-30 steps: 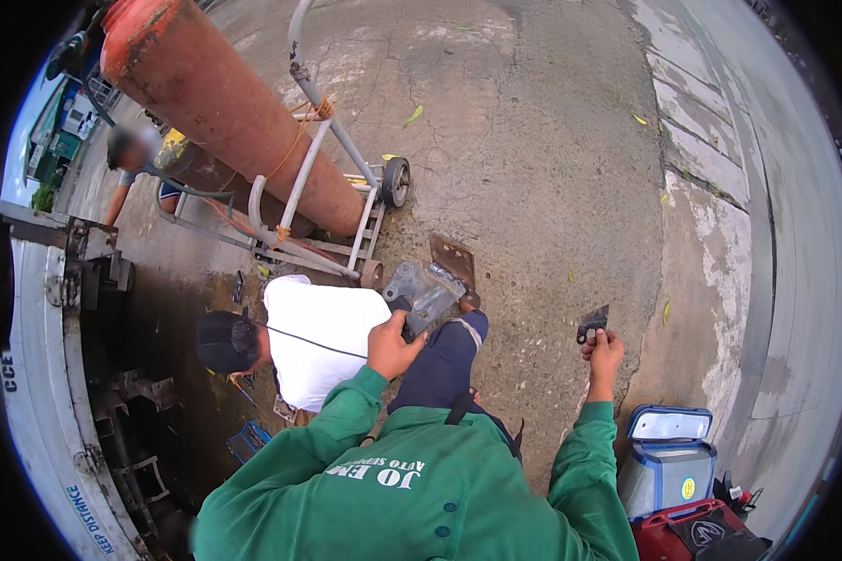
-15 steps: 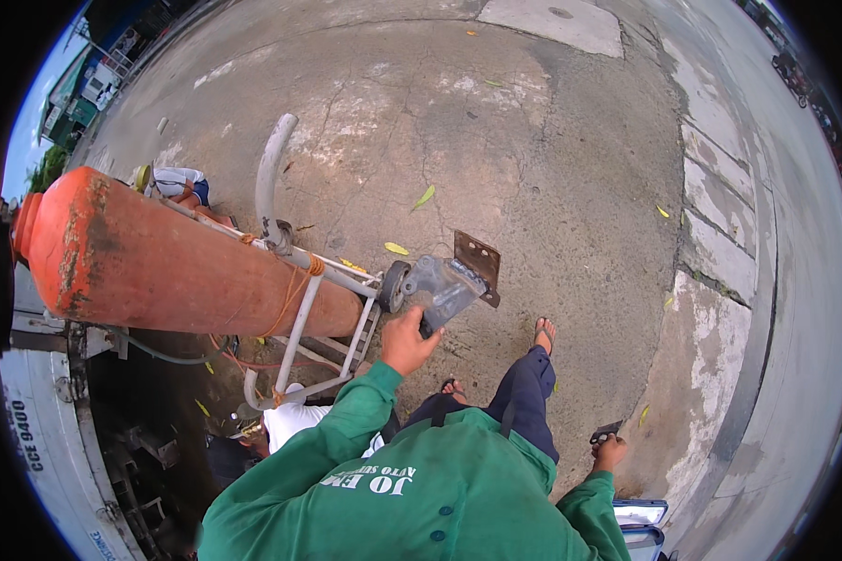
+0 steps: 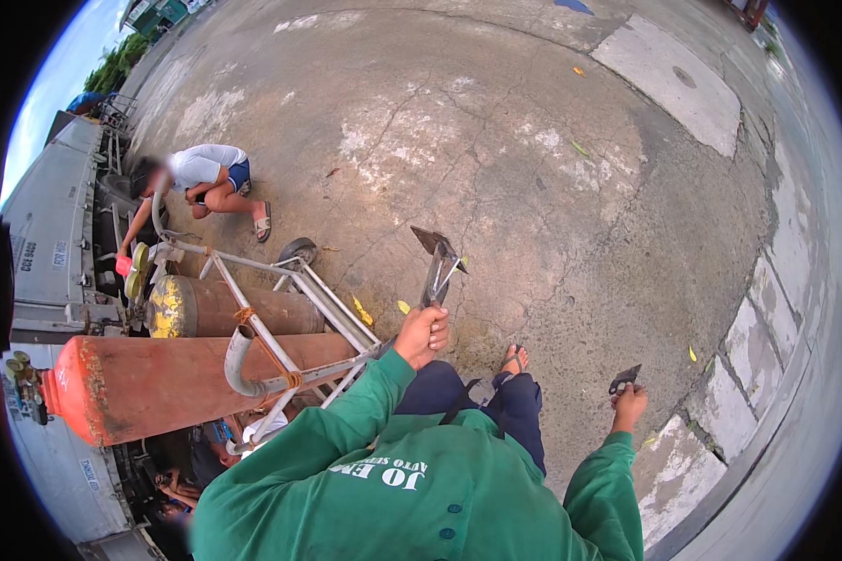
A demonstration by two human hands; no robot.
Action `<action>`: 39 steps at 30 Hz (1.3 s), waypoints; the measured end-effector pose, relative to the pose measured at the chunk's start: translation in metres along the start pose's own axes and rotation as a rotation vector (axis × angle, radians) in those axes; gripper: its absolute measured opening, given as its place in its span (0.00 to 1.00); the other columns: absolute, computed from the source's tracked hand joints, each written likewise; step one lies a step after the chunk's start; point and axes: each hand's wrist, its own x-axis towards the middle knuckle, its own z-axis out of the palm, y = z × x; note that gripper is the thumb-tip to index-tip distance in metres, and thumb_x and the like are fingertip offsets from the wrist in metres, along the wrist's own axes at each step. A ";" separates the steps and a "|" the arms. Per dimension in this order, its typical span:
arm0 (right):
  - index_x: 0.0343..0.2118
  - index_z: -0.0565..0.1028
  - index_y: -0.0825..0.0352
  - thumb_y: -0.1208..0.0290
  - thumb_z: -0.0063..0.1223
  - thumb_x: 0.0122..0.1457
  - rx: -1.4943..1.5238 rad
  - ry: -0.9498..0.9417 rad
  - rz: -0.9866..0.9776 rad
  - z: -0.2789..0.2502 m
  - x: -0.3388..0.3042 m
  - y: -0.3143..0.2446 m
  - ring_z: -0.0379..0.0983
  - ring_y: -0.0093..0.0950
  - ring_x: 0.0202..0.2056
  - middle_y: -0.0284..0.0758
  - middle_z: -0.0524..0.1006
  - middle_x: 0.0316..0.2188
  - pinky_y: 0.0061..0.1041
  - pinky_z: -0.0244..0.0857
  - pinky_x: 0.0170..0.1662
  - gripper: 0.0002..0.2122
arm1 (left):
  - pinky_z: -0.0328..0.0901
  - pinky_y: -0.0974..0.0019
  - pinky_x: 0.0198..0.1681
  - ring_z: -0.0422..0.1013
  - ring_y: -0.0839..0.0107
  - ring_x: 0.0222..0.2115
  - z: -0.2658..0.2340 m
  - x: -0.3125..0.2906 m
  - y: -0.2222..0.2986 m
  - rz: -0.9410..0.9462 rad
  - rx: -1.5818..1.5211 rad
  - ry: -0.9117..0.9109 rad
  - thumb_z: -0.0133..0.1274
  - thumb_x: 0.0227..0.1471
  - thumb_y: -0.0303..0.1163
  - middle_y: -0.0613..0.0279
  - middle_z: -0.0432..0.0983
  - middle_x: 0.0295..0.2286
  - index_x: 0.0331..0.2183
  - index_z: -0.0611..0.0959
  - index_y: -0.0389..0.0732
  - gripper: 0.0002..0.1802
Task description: The person walks through a workshop carrying metal parts, then squats and assembles a metal bracket with bolts and nuts using a wrench. They tighten the fasteners and inspect the assembled piece.
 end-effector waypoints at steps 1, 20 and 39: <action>0.37 0.74 0.71 0.70 0.52 0.68 -0.040 -0.057 -0.081 0.018 0.026 -0.057 0.74 0.26 0.15 0.37 0.78 0.21 0.27 0.67 0.15 0.08 | 0.50 0.73 0.15 0.54 0.82 0.14 0.015 0.012 0.015 0.032 -0.022 0.003 0.53 0.60 0.29 0.75 0.58 0.19 0.33 0.72 0.49 0.06; 0.26 0.73 0.74 0.73 0.55 0.62 -0.507 -0.261 -0.137 0.384 0.151 -0.530 0.75 0.37 0.12 0.43 0.75 0.15 0.36 0.68 0.13 0.10 | 0.53 0.73 0.17 0.56 0.82 0.14 0.036 0.343 0.477 0.007 -0.610 -0.213 0.47 0.63 0.34 0.75 0.59 0.17 0.29 0.71 0.50 0.08; 0.28 0.73 0.74 0.69 0.55 0.63 -0.768 -0.600 -0.759 1.104 0.213 -1.159 0.76 0.36 0.13 0.43 0.76 0.15 0.35 0.67 0.15 0.12 | 0.58 0.68 0.24 0.62 0.77 0.21 -0.038 0.643 1.072 0.794 0.029 0.787 0.63 0.51 0.28 0.68 0.66 0.24 0.34 0.72 0.40 0.15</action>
